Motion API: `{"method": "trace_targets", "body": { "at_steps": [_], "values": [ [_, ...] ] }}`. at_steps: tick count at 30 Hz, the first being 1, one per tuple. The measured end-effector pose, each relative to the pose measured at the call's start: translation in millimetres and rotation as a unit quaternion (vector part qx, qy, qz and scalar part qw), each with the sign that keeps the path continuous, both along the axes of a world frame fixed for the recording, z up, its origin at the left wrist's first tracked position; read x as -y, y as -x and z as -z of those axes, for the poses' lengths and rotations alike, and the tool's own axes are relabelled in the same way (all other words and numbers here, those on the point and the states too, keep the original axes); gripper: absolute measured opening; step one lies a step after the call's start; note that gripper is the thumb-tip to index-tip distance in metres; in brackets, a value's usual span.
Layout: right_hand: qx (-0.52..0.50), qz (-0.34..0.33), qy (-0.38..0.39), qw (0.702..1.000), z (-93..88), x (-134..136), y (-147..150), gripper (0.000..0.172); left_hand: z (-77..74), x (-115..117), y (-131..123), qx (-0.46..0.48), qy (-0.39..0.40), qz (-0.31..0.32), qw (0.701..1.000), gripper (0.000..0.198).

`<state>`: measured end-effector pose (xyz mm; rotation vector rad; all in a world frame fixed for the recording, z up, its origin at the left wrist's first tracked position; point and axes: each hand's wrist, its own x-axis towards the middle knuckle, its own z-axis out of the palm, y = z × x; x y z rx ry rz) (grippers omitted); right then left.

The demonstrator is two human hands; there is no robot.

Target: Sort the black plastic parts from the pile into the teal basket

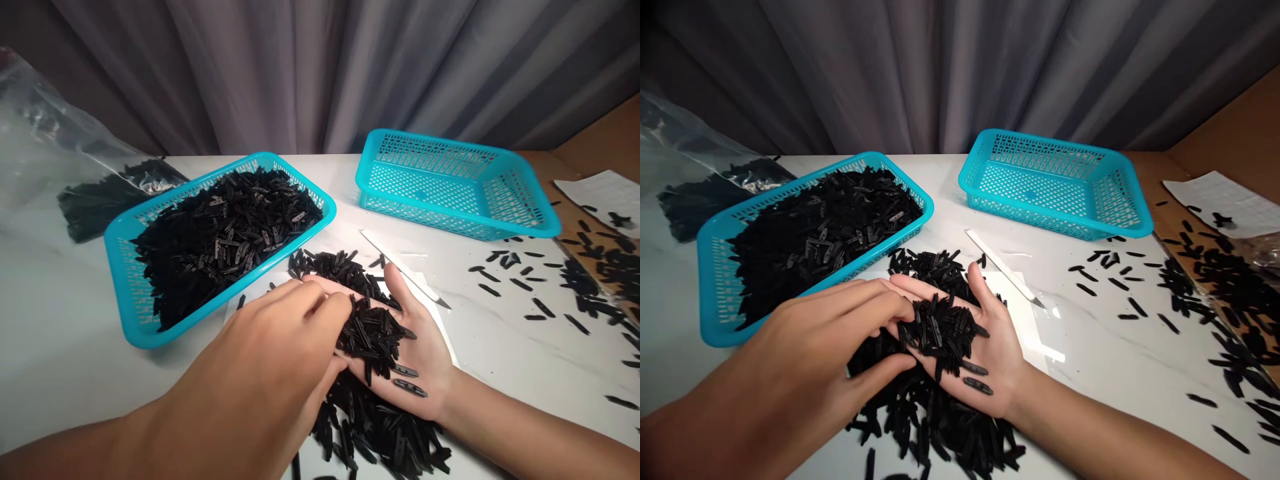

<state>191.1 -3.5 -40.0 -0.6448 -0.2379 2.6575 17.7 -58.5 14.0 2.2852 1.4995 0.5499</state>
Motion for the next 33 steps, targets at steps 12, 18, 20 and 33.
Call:
{"method": "trace_targets", "body": {
  "at_steps": [12,18,20,33],
  "values": [
    [0.007,-0.014,-0.028,0.999,-2.5,-0.5,-0.8,0.075,7.7,3.5,-2.1,-0.020,-0.009,0.003,1.000,0.031],
    [-0.001,-0.021,-0.015,1.000,-2.6,-2.0,-1.6,0.074,7.1,4.4,-3.0,-0.019,0.002,0.015,1.000,0.041],
    [-0.008,-0.015,-0.007,1.000,-1.0,-1.7,-2.0,0.074,6.5,4.6,-3.4,-0.026,-0.008,0.019,0.999,0.044],
    [-0.028,-0.010,-0.006,1.000,-4.1,-3.6,-1.6,0.073,7.5,5.0,-0.5,-0.046,-0.029,0.022,0.998,0.045]
  ]
}}
